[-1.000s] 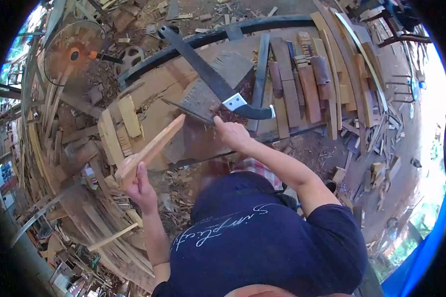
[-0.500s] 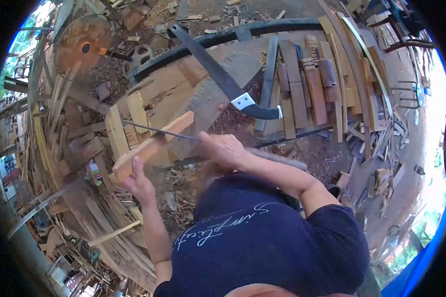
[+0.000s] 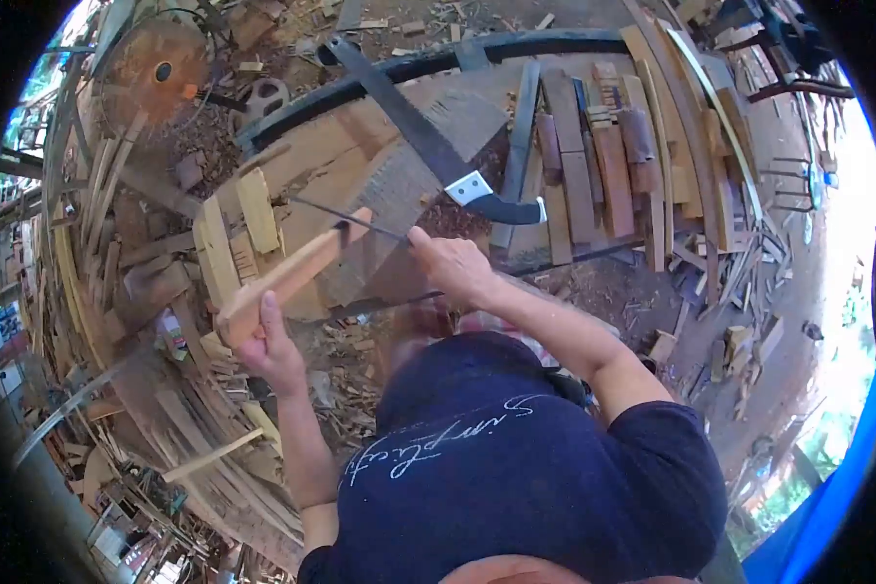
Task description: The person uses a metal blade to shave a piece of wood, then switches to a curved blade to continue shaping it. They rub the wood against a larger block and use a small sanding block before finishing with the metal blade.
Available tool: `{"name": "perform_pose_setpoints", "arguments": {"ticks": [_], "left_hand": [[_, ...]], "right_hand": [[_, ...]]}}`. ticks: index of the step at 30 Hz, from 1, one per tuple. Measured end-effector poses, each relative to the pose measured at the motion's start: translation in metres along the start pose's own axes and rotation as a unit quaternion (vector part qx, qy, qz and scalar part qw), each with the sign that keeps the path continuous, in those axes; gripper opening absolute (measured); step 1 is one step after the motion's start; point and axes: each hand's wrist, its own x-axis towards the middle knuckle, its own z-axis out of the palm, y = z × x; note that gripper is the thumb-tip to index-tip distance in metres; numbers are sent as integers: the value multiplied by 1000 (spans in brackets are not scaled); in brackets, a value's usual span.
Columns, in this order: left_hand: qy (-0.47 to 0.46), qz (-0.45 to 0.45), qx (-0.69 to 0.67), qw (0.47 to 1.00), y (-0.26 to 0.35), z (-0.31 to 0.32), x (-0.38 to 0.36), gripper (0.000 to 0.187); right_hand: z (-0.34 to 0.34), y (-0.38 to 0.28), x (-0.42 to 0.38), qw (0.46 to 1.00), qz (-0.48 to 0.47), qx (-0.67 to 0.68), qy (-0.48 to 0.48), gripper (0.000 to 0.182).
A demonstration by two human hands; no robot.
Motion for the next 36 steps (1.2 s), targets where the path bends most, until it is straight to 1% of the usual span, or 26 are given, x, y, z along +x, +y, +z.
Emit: {"name": "perform_pose_setpoints", "arguments": {"ticks": [1,2,4,5,6,8,10,11,12,14,16,17,19,21,23,25,26,27,28,29,31,34,36], "left_hand": [[13,8,-41,999,0,2,3,21],[12,8,-42,999,-1,2,4,21],[14,-31,-50,998,-4,-1,5,20],[15,-27,-49,998,-1,-2,7,20],[10,-19,-25,999,1,0,8,21],[4,-11,-5,1000,0,3,10,21],[6,-47,-63,997,-6,-1,10,23],[4,-51,-61,997,-5,0,8,23],[11,-52,-66,996,-3,1,8,22],[23,-46,-74,996,1,4,11,22],[-4,-82,-47,996,5,2,15,19],[-2,-77,-46,996,4,3,17,19],[11,-5,-25,1000,-2,6,14,17],[4,-17,-23,1000,2,6,14,17],[6,-22,-25,999,4,7,12,17],[-9,-48,-20,999,9,5,10,17],[-6,-42,-20,999,8,6,12,17],[11,-21,-15,1000,6,5,12,18],[27,-2,-11,1000,4,5,11,18],[24,-7,-10,1000,3,4,9,18],[26,-35,-48,998,1,2,10,21],[2,-29,-19,999,-1,-3,9,23],[-10,-9,-8,1000,-5,-9,9,25]], "right_hand": [[1,-6,0,1000,18,3,-14,20],[6,-2,4,1000,19,3,-13,20],[28,21,17,998,62,0,16,18],[41,32,21,997,26,15,65,18],[36,29,21,997,23,15,67,18],[15,16,16,999,35,-15,6,23],[0,0,4,1000,28,-9,2,22],[-1,-4,-1,1000,20,-1,-4,22],[6,0,-1,1000,23,0,-6,22],[24,18,9,999,6,-3,52,22],[24,23,17,999,9,-15,37,25],[23,25,22,999,14,-29,23,27],[6,9,17,999,17,-28,8,27],[5,9,9,999,32,-28,-14,27],[14,20,13,999,28,-22,-4,28],[23,35,16,999,22,-26,10,28],[27,42,21,999,17,-31,22,28],[18,33,20,999,21,-29,-20,28],[12,26,19,999,22,-27,-21,28],[8,18,16,999,35,-17,-22,27],[7,14,11,998,53,-8,-25,26],[14,18,11,998,43,-1,-40,25],[25,36,25,999,51,-1,-1,24]]}}
